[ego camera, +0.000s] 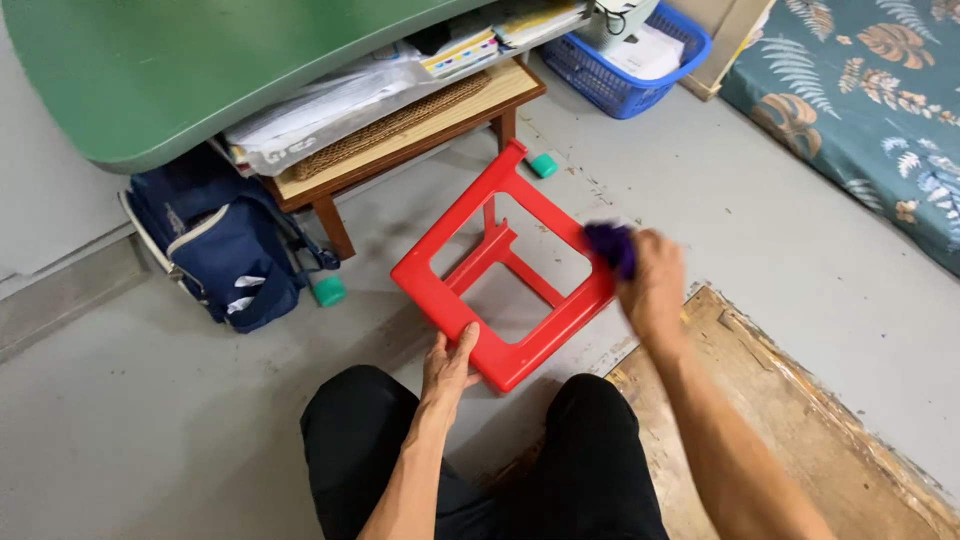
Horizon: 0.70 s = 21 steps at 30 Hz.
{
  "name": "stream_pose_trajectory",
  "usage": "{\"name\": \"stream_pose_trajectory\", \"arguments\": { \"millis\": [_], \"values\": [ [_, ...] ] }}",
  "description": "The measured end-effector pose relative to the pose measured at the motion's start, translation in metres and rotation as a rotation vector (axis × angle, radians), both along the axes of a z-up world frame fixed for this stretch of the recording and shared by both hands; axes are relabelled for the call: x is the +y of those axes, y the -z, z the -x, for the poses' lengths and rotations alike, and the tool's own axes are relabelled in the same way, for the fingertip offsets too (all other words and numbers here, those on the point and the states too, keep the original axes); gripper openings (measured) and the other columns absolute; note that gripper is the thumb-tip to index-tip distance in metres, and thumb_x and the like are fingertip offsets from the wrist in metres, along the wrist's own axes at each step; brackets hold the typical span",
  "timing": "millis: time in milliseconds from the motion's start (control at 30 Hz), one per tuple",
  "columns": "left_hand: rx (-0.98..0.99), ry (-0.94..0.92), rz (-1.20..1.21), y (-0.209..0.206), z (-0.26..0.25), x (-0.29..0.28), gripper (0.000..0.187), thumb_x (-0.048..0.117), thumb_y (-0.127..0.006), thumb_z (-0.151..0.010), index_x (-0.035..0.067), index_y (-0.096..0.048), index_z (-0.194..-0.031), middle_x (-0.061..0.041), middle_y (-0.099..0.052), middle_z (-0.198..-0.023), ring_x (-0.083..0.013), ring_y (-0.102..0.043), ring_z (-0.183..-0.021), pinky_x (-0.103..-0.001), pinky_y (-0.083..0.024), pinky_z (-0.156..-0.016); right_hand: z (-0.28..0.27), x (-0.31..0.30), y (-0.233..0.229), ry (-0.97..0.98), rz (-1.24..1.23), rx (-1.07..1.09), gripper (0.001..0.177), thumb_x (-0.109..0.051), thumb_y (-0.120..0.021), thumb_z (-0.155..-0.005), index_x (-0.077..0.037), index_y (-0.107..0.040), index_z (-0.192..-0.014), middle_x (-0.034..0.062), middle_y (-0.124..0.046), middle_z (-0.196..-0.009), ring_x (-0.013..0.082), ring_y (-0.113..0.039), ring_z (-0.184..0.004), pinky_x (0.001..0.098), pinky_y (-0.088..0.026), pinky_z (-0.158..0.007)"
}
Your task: Cleaning a small wooden stool by wiping its surfaces with a cloth
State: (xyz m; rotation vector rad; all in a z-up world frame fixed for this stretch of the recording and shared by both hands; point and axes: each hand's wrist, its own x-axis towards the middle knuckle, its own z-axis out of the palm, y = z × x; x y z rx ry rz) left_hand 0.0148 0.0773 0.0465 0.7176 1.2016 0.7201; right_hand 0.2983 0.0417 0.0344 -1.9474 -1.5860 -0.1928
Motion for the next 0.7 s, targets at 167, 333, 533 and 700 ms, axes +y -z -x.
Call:
{"name": "stream_pose_trajectory", "arguments": {
  "millis": [167, 333, 533, 700],
  "values": [
    [0.031, 0.013, -0.014, 0.034, 0.003, 0.005, 0.095, 0.053, -0.072, -0.078, 0.003, -0.028, -0.146, -0.031, -0.037, -0.140, -0.0502, -0.041, -0.124, -0.063, -0.048, -0.086, 0.026, 0.004, -0.017, 0.110, -0.121, -0.137, 0.055, -0.010, -0.072, -0.064, -0.007, -0.059, -0.117, 0.0127, -0.053, -0.109, 0.0328, -0.053, -0.104, 0.0399, -0.040, -0.095],
    [0.156, 0.082, -0.020, 0.022, 0.010, -0.001, 0.086, 0.060, -0.053, -0.080, 0.008, -0.032, -0.145, -0.022, -0.041, -0.141, -0.0388, -0.044, -0.128, -0.048, -0.044, -0.095, 0.151, -0.050, -0.016, -0.315, -0.004, 0.070, 0.066, -0.002, -0.067, -0.059, -0.002, -0.052, -0.124, 0.0231, -0.051, -0.121, 0.0423, -0.049, -0.113, 0.0498, -0.038, -0.098],
    [-0.212, 0.039, 0.027, 0.037, 0.028, -0.043, 0.042, 0.034, -0.039, -0.086, 0.014, -0.058, -0.117, -0.007, -0.061, -0.103, -0.0140, -0.056, -0.084, -0.033, -0.052, -0.084, 0.186, -0.042, -0.034, -0.440, 0.089, 0.161, 0.050, -0.010, -0.066, -0.075, -0.003, -0.054, -0.123, 0.0157, -0.055, -0.123, 0.0332, -0.052, -0.109, 0.0421, -0.041, -0.097],
    [0.107, 0.252, -0.146, 0.097, 0.021, -0.051, 0.057, 0.019, -0.057, -0.077, 0.017, -0.049, -0.133, -0.005, -0.063, -0.122, -0.0165, -0.061, -0.111, -0.027, -0.046, -0.091, 0.183, -0.037, -0.034, -0.637, 0.199, -0.006, 0.066, -0.005, -0.067, -0.065, -0.004, -0.050, -0.128, 0.0154, -0.049, -0.134, 0.0344, -0.046, -0.119, 0.0434, -0.036, -0.106]
  ]
}}
